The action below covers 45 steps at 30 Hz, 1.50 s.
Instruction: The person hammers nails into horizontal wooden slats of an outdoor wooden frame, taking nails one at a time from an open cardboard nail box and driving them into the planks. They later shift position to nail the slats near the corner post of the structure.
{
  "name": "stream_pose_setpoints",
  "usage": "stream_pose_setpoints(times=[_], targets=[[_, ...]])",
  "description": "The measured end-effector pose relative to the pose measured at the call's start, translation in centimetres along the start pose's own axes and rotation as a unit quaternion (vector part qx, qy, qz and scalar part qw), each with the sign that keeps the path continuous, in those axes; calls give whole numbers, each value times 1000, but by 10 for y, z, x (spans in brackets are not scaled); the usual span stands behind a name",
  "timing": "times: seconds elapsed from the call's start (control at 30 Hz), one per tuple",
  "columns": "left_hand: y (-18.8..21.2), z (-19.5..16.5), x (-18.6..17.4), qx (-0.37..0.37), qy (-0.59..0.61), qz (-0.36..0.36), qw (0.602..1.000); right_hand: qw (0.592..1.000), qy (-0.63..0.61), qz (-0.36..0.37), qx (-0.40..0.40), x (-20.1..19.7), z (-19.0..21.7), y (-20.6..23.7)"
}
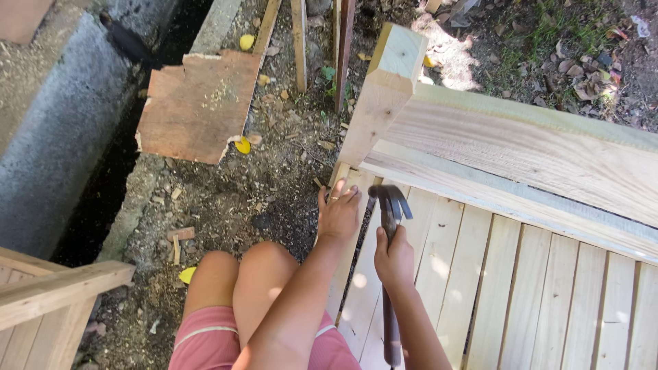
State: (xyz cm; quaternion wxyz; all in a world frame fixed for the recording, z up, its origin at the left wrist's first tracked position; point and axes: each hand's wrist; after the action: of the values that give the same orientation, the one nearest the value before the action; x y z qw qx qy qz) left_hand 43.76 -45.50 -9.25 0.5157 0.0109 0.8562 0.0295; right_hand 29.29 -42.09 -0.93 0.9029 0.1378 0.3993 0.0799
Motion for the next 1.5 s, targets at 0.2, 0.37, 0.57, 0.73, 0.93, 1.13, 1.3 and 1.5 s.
stream_pose_setpoints(times=[0.2,0.37,0.57,0.73,0.93,1.13,1.3,1.5], targets=[[-9,3,7,5,5,-18,1000,999,19,11,-45,-3,16,-27],[-6,3,5,1,13,-8,1000,994,76,27,-69,-6,34,-39],[-9,7,5,5,30,-20,999,998,17,7,-57,-19,36,-19],[-5,7,9,11,35,-37,999,991,113,51,-44,-10,50,-33],[-8,11,11,26,59,-63,996,996,57,28,-56,-13,40,-24],[-4,15,8,33,134,-113,984,991,119,46,-27,-7,38,-31],[-4,12,4,41,126,-133,982,998,65,18,-10,-15,35,-6],[-3,11,-4,52,142,-137,979,996,83,31,-4,-4,44,-18]])
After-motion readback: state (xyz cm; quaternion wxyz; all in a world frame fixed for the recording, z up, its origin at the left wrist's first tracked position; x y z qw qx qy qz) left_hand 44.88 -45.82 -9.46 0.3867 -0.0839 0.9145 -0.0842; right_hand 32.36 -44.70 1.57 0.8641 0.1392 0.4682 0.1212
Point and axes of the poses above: each hand's wrist, its own y-axis away from the middle knuckle, its own x-axis out of the palm, z = x × y, and after that the axes turned 8 degrees about z, right-handed
